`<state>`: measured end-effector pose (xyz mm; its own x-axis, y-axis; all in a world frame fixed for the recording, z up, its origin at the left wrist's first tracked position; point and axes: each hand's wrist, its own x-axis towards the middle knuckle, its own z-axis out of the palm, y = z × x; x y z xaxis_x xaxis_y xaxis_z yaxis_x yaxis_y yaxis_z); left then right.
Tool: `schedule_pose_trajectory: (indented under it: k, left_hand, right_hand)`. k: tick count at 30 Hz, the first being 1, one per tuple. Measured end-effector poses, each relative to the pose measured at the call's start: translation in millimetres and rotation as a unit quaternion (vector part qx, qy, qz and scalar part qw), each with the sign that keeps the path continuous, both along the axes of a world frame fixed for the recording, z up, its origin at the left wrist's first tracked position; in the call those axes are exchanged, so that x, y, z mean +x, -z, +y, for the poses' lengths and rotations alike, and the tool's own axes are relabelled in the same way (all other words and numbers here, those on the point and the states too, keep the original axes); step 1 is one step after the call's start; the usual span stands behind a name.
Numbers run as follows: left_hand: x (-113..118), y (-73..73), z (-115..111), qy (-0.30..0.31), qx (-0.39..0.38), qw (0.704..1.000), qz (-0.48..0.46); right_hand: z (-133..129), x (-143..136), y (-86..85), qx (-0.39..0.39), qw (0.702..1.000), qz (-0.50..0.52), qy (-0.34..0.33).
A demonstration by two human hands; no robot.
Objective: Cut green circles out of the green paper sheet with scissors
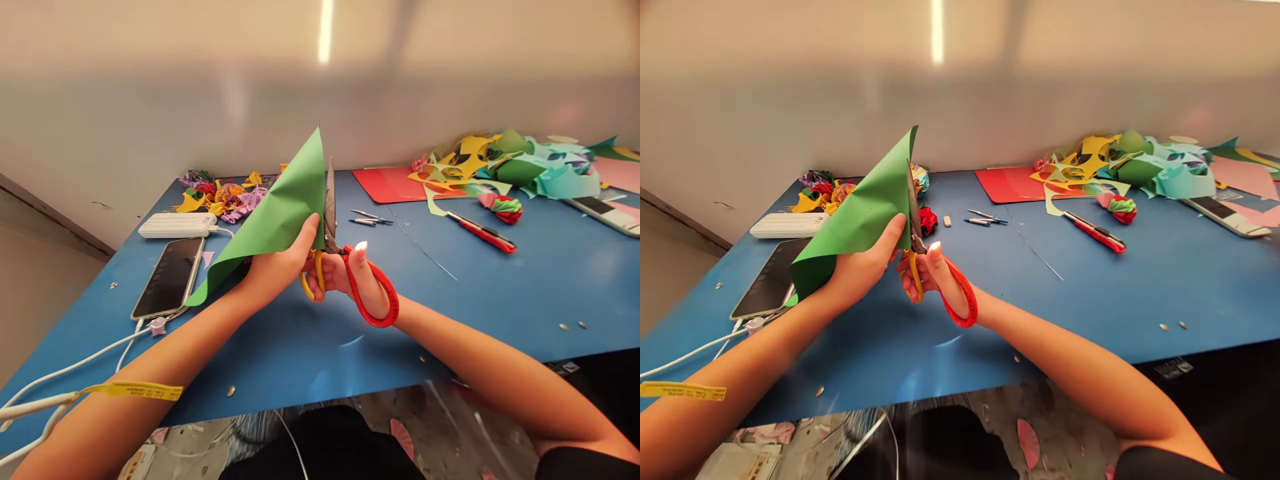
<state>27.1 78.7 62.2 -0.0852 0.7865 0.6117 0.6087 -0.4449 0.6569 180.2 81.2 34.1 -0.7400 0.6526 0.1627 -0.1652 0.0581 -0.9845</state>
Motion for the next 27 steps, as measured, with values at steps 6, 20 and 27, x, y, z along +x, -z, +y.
schedule_pose_trajectory:
  k: [6, 20, 27]
  left_hand:
    - [0.1, 1.7, -9.5, 0.004, 0.005, 1.000, -0.023]
    - [-3.2, 12.7, -5.1, -0.042, 0.083, 0.994, 0.065]
    - [-3.1, 17.0, -6.0, -0.046, 0.030, 0.997, 0.046]
  right_hand:
    - [-9.2, -4.2, 2.0, 0.002, 1.000, 0.006, 0.002]
    - [-4.0, -7.5, 13.9, -0.065, 0.997, 0.035, 0.020]
    - [-4.4, -5.0, 12.8, -0.054, 0.998, 0.028, 0.015]
